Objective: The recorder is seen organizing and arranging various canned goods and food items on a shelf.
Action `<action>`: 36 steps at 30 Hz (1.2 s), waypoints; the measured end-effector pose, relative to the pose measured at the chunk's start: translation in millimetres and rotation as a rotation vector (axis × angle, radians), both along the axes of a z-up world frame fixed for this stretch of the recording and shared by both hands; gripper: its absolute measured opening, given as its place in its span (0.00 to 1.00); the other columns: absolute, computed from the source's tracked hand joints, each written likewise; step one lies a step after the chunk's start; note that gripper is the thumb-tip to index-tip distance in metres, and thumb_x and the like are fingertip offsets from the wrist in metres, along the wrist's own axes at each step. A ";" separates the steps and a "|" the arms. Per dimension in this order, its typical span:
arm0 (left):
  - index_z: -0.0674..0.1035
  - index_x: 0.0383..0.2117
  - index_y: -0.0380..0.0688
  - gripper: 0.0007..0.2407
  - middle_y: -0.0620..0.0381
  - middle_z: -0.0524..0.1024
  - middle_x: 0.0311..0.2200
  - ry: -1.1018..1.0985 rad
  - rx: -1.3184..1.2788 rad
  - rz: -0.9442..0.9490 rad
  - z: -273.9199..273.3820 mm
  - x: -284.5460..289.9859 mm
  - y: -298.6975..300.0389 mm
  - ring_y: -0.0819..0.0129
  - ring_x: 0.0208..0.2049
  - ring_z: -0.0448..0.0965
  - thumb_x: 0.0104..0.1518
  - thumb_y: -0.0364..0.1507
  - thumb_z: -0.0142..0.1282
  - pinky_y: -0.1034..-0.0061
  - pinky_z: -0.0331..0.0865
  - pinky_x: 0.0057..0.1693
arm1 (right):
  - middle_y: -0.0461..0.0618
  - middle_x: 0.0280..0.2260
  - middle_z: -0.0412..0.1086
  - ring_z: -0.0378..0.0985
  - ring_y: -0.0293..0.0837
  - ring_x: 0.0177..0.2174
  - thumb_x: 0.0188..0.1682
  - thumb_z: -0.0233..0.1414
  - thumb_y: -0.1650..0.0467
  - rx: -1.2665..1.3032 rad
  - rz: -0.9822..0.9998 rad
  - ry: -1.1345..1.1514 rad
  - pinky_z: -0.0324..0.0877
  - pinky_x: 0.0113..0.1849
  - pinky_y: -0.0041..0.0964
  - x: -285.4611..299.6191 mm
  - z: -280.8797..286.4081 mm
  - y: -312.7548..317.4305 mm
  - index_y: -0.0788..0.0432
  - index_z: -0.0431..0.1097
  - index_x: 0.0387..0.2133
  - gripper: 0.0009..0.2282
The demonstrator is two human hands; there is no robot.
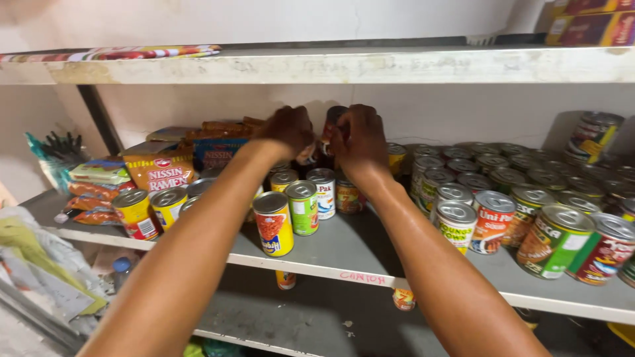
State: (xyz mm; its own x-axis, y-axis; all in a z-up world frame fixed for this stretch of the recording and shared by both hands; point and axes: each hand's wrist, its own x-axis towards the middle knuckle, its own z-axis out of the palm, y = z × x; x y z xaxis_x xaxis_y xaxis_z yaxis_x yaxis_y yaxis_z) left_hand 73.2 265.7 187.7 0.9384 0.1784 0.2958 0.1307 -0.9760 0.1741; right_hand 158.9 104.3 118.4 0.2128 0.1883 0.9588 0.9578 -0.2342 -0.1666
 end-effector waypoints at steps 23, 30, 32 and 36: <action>0.76 0.38 0.37 0.13 0.40 0.79 0.38 -0.543 -0.057 -0.648 1.6 -116.5 -170.4 0.45 0.43 0.80 0.52 0.32 0.60 0.61 0.72 0.50 | 0.56 0.50 0.73 0.75 0.37 0.41 0.50 0.57 0.73 -0.132 -0.005 0.260 0.72 0.44 0.33 -126.2 3.2 -275.8 0.63 0.68 0.37 0.07; 0.75 0.38 0.38 0.13 0.41 0.78 0.40 -0.508 -0.085 -0.692 -9.8 -115.4 -200.0 0.46 0.46 0.77 0.52 0.32 0.59 0.60 0.71 0.50 | 0.57 0.50 0.73 0.77 0.43 0.44 0.49 0.58 0.72 -0.174 -0.138 0.247 0.71 0.43 0.38 -138.5 2.0 -308.3 0.63 0.69 0.35 0.07; 0.75 0.38 0.38 0.13 0.41 0.78 0.40 -0.468 -0.094 -0.661 -10.0 -119.1 -203.2 0.47 0.44 0.78 0.52 0.33 0.58 0.61 0.71 0.50 | 0.56 0.49 0.73 0.78 0.44 0.43 0.48 0.57 0.71 -0.205 -0.115 0.292 0.73 0.42 0.39 -136.3 -3.0 -307.2 0.63 0.69 0.35 0.07; 0.75 0.38 0.38 0.13 0.41 0.78 0.39 -0.448 -0.085 -0.653 -11.8 -119.3 -207.8 0.47 0.44 0.78 0.51 0.33 0.59 0.60 0.71 0.49 | 0.57 0.45 0.74 0.77 0.53 0.43 0.46 0.60 0.71 -0.374 -0.161 0.177 0.70 0.45 0.46 -108.6 -24.9 -304.9 0.62 0.70 0.32 0.07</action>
State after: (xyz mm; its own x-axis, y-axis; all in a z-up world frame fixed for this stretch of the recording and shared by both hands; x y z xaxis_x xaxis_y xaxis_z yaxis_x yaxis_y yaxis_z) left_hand -46.1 57.9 176.0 0.6560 -0.3272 0.6802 -0.5631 -0.8122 0.1523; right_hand 50.2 -200.6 93.5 0.4227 0.4668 0.7768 0.8686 -0.4533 -0.2003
